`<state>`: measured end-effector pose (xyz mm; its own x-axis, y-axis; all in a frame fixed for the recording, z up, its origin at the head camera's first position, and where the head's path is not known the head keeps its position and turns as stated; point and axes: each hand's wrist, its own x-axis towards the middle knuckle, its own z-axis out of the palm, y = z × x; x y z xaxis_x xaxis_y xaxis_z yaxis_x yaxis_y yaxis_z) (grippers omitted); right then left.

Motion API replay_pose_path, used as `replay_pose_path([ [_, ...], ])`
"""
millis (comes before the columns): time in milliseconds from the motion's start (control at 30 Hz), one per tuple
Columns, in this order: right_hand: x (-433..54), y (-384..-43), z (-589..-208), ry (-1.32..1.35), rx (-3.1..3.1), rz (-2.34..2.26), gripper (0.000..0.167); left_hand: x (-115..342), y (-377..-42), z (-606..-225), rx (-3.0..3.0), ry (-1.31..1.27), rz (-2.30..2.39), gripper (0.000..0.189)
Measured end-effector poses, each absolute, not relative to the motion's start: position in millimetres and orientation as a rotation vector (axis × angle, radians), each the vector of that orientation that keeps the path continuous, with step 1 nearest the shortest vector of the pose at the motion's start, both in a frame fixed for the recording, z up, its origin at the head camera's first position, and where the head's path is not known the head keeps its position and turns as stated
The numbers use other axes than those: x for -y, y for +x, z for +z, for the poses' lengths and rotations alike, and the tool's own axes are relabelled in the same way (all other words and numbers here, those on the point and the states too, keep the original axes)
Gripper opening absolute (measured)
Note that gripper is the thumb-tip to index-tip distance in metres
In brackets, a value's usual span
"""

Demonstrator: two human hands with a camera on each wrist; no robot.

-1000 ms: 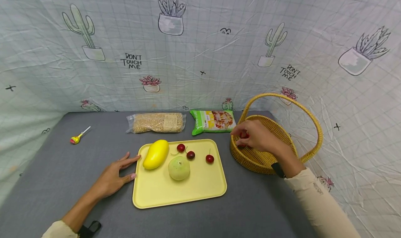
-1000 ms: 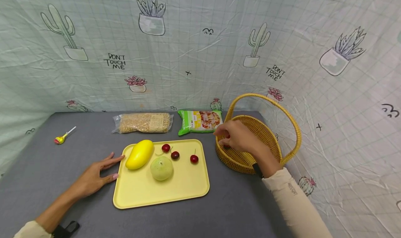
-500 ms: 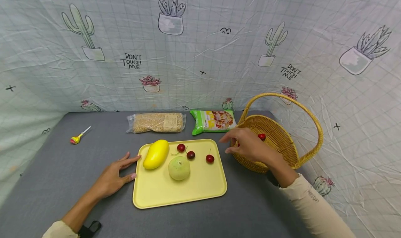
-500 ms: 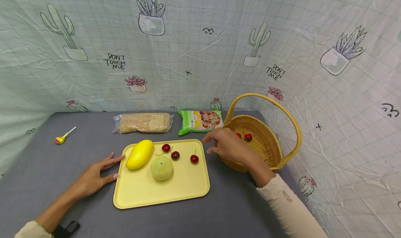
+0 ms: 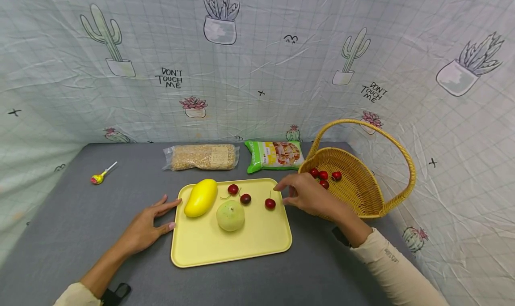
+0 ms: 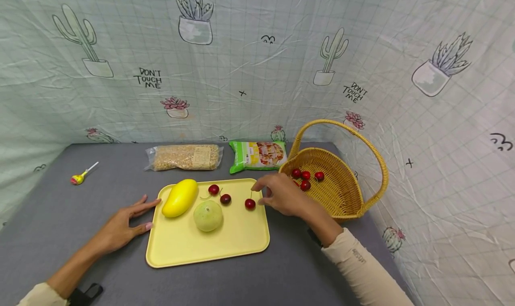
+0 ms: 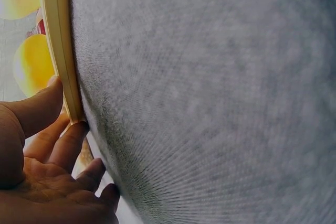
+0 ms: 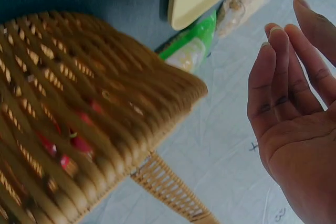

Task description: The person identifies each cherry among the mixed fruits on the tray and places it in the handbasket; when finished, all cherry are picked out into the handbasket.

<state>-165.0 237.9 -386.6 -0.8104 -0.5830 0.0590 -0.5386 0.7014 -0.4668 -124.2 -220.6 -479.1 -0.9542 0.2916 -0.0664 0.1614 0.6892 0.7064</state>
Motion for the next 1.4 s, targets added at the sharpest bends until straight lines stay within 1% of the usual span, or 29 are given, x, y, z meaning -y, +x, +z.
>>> replay_pose_path([
  [267,-230.9,-166.1,-400.2,-0.925,-2.751,-0.734,0.036,220.6,-124.4,-479.1,-2.718,0.369,1.125,0.068],
  [533,-221.9,-165.4,-412.7,-0.901,-2.719,-0.735,0.032,220.7,-125.1,-479.9,-2.724,0.362,1.121,0.067],
  [833,-213.9,-167.6,-427.1,-0.961,-2.762,-0.672,0.033,220.7,-125.0,-478.7,-2.720,0.367,1.131,0.067],
  [1233,-215.2,-167.5,-432.5,-0.915,-2.859,-0.597,0.034,220.8,-125.2,-479.0,-2.709,0.366,1.143,0.067],
  [1400,-216.5,-166.7,-434.3,-0.910,-2.860,-0.568,0.031,222.1,-125.6,-480.1,-2.705,0.369,1.158,0.067],
])
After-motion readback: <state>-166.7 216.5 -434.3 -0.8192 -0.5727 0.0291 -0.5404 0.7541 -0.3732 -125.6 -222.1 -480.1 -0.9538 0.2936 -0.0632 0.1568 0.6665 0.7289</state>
